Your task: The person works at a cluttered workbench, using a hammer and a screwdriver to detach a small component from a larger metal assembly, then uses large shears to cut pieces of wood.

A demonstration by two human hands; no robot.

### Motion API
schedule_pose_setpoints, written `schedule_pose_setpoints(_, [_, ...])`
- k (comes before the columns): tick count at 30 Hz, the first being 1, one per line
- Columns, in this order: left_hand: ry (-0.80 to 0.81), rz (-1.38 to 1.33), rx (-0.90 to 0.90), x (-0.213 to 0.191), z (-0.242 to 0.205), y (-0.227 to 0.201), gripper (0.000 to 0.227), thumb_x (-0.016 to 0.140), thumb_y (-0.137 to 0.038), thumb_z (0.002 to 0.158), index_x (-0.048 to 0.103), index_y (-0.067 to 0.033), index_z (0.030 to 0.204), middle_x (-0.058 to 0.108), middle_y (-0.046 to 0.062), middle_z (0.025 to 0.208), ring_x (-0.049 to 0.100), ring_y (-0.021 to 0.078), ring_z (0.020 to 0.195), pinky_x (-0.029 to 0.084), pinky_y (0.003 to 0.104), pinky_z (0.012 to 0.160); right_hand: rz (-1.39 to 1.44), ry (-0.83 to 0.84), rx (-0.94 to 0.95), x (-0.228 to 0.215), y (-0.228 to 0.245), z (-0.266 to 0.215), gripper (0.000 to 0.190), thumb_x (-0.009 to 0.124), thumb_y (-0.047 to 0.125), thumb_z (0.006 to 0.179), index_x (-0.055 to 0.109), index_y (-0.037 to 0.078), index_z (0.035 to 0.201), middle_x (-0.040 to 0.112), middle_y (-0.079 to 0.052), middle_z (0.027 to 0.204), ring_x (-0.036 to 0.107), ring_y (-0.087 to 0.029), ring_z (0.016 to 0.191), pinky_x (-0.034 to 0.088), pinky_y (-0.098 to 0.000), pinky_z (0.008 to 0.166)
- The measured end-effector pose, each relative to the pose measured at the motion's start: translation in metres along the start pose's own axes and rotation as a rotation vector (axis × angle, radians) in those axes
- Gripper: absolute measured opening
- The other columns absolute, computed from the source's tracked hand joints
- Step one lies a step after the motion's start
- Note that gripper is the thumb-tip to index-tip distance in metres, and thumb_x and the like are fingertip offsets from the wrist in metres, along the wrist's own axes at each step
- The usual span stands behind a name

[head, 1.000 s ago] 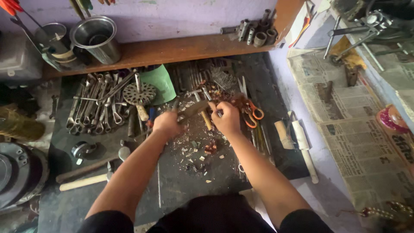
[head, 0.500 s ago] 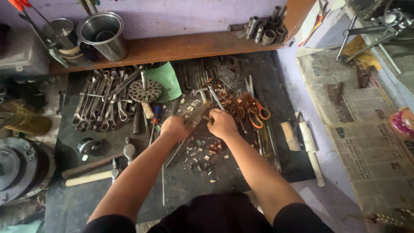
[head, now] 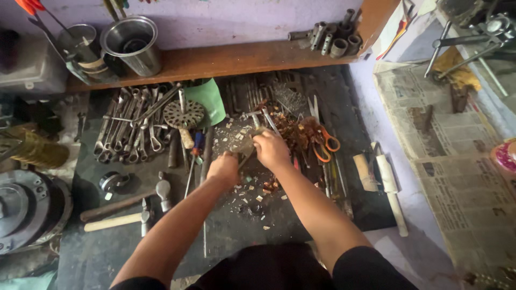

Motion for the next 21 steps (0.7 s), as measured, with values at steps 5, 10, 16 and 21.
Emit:
schedule_pose_setpoints(5, [-0.16, -0.007, 0.174, -0.005, 0.027, 0.047, 0.066, 0.082, -0.028, 0.077, 0.058, -0.0106, 0.136, 0.061, 0.014, 0.131, 0.059, 0.0363, 0.122, 0.051, 0.045, 0.099, -0.013, -0.022, 0.029, 0.002, -0.01, -0.003, 0.015, 0.071, 0.01, 0.085, 0.072, 0.009, 0.1, 0.072, -0.012, 0.099, 0.066, -0.038, 0.094, 0.052, -0.0482, 0.084])
schedule_pose_setpoints(10, [-0.143, 0.139, 0.173, 0.001, 0.035, 0.053, 0.054, 0.08, -0.03, 0.08, 0.064, -0.0119, 0.128, 0.063, 0.009, 0.131, 0.057, 0.0315, 0.125, 0.049, 0.043, 0.105, -0.074, -0.035, 0.085, 0.001, -0.011, -0.002, 0.008, 0.074, 0.011, 0.082, 0.072, 0.011, 0.09, 0.069, -0.013, 0.093, 0.064, -0.038, 0.093, 0.052, -0.0472, 0.081])
schedule_pose_setpoints(16, [-0.184, -0.001, 0.133, 0.016, 0.028, 0.057, 0.075, 0.076, -0.033, 0.081, 0.047, -0.0135, 0.148, 0.056, 0.011, 0.138, 0.049, 0.0341, 0.129, 0.042, 0.044, 0.11, 0.045, -0.044, 0.064, 0.005, -0.008, 0.005, 0.014, 0.073, 0.01, 0.084, 0.068, 0.01, 0.097, 0.072, -0.007, 0.102, 0.065, -0.034, 0.098, 0.052, -0.0468, 0.086])
schedule_pose_setpoints(21, [-0.124, 0.044, 0.125, 0.031, 0.025, 0.05, 0.092, 0.066, -0.049, 0.09, 0.018, -0.0092, 0.159, 0.023, 0.018, 0.163, 0.013, 0.0404, 0.152, 0.02, 0.057, 0.116, -0.09, 0.01, 0.094, 0.032, -0.007, 0.009, 0.008, 0.067, 0.008, 0.084, 0.066, 0.011, 0.09, 0.071, -0.008, 0.108, 0.065, -0.035, 0.097, 0.053, -0.0455, 0.084])
Point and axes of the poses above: each hand's wrist, its own z-axis towards the middle knuckle, its own x-axis out of the palm, y = z × x, the point moved 2 cm from there along z, towards the middle knuckle
